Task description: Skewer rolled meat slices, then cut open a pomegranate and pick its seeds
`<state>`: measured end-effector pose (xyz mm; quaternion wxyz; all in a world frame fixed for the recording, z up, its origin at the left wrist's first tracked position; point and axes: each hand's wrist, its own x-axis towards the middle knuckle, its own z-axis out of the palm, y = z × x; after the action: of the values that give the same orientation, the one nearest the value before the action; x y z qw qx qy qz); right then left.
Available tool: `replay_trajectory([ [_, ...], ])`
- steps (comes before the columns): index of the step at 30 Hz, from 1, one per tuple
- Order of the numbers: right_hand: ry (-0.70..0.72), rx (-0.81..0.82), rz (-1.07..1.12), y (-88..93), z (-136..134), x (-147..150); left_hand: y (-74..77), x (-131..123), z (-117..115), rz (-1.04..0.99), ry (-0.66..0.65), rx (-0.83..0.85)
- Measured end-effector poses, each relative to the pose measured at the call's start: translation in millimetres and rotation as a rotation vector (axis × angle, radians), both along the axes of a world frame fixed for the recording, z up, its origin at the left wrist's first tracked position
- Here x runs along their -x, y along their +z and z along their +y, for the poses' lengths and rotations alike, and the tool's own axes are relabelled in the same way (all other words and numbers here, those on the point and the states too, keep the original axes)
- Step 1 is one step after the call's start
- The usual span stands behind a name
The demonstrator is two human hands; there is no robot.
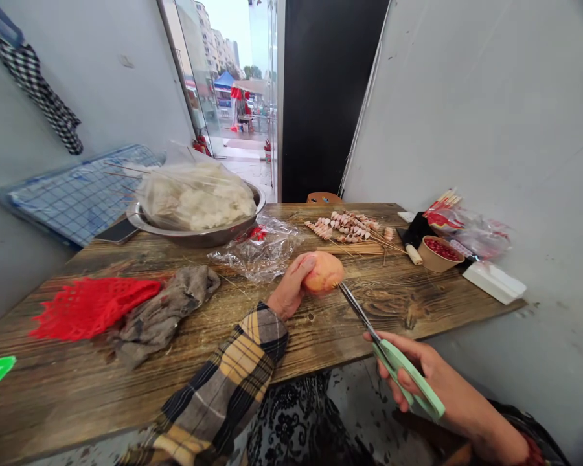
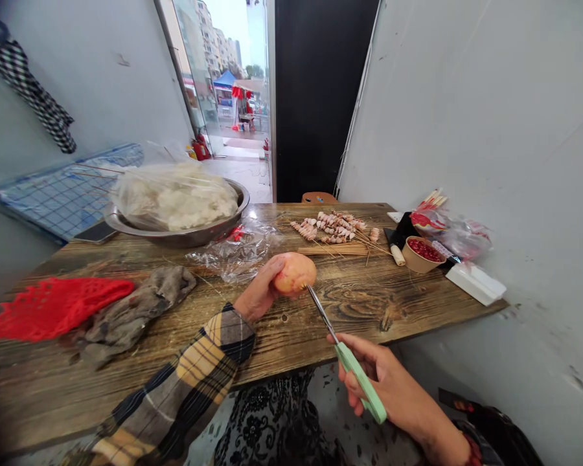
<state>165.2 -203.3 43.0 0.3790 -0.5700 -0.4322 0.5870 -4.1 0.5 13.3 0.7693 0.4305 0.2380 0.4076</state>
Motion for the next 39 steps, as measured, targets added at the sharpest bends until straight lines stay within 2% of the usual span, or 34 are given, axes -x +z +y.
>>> replay_trajectory([
  [9,0.005,0.002,-0.007,-3.7,-1.0,-1.3,-0.3,0.4,0.6,0.051,-0.025,-0.056],
  [21,0.012,-0.010,0.072,-11.3,0.1,-0.1,-1.8,-1.8,1.5,0.046,0.077,-0.122],
  [28,-0.062,0.032,0.013,-10.5,4.7,3.5,-7.2,-4.9,-0.9,0.092,0.091,-0.235],
  [35,-0.153,0.012,-0.124,-12.3,8.9,10.2,-5.2,-4.9,-5.1,0.125,-0.046,-0.058],
  [39,-0.185,-0.080,-0.231,-16.9,11.7,10.6,-4.6,-5.0,-4.7,0.097,-0.031,-0.018],
])
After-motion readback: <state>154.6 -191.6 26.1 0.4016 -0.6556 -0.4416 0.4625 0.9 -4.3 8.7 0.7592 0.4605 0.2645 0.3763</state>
